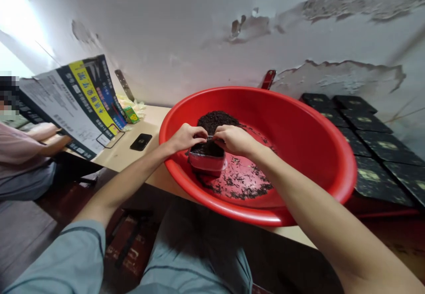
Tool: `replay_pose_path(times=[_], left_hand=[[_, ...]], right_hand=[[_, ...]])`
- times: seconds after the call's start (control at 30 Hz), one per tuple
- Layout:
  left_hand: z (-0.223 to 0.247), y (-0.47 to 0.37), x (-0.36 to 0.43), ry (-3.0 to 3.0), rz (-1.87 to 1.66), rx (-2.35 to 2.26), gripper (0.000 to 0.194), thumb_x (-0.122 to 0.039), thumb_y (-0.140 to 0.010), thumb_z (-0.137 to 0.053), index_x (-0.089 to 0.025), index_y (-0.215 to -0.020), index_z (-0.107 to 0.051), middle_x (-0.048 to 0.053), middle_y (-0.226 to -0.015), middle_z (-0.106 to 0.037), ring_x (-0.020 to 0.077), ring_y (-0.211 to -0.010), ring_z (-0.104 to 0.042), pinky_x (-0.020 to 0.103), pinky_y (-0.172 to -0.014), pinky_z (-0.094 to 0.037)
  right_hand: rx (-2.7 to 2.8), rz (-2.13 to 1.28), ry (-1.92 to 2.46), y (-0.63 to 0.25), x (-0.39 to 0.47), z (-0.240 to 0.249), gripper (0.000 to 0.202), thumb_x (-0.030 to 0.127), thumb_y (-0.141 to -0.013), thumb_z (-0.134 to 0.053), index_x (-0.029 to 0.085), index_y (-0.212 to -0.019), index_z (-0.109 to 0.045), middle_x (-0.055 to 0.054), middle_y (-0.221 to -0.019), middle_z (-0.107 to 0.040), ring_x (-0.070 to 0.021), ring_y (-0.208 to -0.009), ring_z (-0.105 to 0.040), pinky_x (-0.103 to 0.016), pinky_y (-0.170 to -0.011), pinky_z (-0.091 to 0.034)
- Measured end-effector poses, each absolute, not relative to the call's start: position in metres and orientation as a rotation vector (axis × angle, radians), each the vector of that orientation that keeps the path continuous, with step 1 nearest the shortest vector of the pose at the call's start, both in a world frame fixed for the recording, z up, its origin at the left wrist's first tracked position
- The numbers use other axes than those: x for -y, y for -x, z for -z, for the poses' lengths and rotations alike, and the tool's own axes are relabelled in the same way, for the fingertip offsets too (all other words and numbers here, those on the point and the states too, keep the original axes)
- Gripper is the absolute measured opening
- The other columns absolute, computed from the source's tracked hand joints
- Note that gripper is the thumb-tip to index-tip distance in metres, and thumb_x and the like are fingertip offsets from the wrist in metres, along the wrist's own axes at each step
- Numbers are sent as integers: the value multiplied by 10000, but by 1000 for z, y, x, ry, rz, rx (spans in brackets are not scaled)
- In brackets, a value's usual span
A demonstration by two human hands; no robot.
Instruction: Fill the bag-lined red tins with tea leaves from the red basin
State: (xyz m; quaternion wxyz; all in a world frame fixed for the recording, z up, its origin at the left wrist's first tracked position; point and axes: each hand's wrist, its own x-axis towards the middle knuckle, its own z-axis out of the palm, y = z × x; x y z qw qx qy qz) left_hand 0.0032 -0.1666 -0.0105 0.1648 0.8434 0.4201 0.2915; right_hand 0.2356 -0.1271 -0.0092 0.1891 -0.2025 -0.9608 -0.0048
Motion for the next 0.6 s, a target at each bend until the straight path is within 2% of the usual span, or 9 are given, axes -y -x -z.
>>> replay_pose_path(times=[0.2, 0.43, 0.6], left_hand=[[18, 1, 167, -2381, -825, -1199, 230, -60, -811, -767, -161, -1015, -733, 23, -883, -806, 159, -824, -768, 239, -811, -576], [17, 1, 171, -2404, -803, -1265, 275, -62, -869, -703, -175, -1119, -709, 32, -948, -806, 172, -916, -764, 245, -830, -564], [17, 1, 170, -2527, -779, -1199, 340, -7, -815, -689, -174, -1109, -720, 40, -1053, -792, 185, -997, -733, 294, -927, -549]], right_hand=[[2792, -26, 638, -226, 137, 9, 253, 139, -898, -608, 179, -1074, -786, -116, -1047, -742, -225, -938, -701, -314, -834, -542], [2807, -34, 657, -222, 140, 15, 266, 150, -902, -626, 163, -1121, -775, -141, -1154, -721, -260, -1059, -683, -369, -936, -550], [2775, -59, 630, -225, 135, 14, 245, 151, -924, -595, 188, -1055, -799, -118, -1158, -728, -238, -1012, -693, -348, -902, -550]])
